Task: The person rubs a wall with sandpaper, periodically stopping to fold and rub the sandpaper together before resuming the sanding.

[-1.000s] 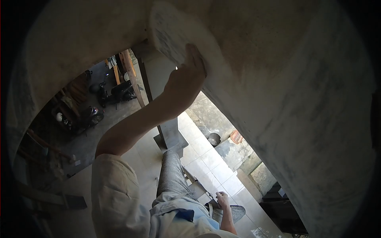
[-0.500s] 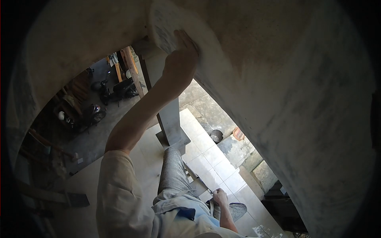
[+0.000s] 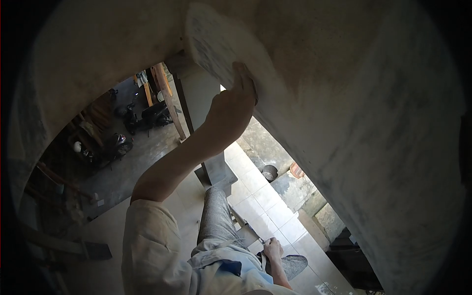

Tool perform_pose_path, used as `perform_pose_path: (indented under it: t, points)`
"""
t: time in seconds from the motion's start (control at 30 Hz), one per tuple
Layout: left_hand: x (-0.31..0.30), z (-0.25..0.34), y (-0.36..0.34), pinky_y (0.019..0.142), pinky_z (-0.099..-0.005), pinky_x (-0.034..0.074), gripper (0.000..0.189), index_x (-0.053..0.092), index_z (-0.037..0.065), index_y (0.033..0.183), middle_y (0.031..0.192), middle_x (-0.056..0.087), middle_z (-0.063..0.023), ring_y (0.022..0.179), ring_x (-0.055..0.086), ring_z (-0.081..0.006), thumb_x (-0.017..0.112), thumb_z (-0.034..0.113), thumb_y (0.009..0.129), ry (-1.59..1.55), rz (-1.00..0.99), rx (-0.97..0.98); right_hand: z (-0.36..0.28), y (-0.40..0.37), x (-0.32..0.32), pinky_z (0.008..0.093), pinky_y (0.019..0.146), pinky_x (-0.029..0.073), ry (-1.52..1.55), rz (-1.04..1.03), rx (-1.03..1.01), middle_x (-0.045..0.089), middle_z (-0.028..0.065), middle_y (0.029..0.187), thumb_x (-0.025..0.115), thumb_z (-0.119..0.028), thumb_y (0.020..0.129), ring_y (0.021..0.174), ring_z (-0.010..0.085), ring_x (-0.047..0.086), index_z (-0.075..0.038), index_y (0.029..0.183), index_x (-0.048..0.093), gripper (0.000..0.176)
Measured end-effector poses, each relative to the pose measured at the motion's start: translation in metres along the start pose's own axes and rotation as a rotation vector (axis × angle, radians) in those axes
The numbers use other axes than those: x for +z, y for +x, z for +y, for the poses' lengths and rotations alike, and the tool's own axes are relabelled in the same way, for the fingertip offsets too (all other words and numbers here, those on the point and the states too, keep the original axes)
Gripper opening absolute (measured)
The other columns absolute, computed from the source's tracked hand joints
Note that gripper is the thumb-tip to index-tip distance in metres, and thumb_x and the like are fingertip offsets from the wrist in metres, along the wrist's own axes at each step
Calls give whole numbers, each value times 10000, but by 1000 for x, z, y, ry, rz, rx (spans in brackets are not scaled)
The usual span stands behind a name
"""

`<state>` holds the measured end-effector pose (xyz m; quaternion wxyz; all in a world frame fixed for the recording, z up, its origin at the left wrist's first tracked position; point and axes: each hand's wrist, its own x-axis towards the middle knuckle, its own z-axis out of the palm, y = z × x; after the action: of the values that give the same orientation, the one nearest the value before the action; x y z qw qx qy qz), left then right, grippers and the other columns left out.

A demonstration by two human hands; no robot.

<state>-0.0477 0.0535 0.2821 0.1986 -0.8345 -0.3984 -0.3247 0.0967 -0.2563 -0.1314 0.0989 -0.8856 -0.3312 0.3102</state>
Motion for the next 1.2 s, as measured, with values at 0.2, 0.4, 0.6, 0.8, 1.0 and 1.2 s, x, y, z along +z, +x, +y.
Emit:
perform_pose_path:
  t: [0.2,0.4,0.6,0.8,1.0,1.2]
  points:
    - [13,-6,11,429,-305,517,588,303,-217,1279,1297,413,-393,512,644,-257,582,49,834,139,78,-28,7,4,-8,459,940,431,98,-94,45,630,229,1117,435,-328,892,1092,382,578,-26,1095,610,404]
    - [22,-32,24,423,-297,526,604,268,-215,1302,1284,427,-390,543,657,-253,566,3,825,77,21,-107,13,4,1,457,926,443,34,-67,8,654,226,1066,429,-320,890,1060,385,600,-28,1122,607,413]
    - [11,-18,9,442,-281,535,682,249,-224,1314,1327,371,-403,531,657,-247,599,-15,768,156,2,9,7,6,-2,458,935,435,32,-77,-14,632,241,1113,420,-326,896,1083,389,586,-33,1124,603,414]
    - [17,-17,10,443,-308,540,659,228,-231,1311,1322,344,-428,610,681,-272,582,11,811,212,43,19,15,11,0,455,950,427,61,-113,16,626,243,1132,409,-326,901,1106,384,576,-38,1134,604,418]
    - [25,-38,28,444,-277,538,634,260,-223,1301,1340,379,-375,581,676,-242,590,48,831,182,-6,-75,19,12,-1,443,947,433,58,-147,18,629,239,1124,430,-350,893,1105,393,572,-49,1138,603,425]
    - [4,-14,7,414,-267,515,670,258,-227,1315,1307,428,-372,521,643,-210,598,61,815,217,12,49,20,17,5,442,944,436,53,-136,-25,624,245,1128,426,-345,903,1100,394,574,-47,1128,610,416]
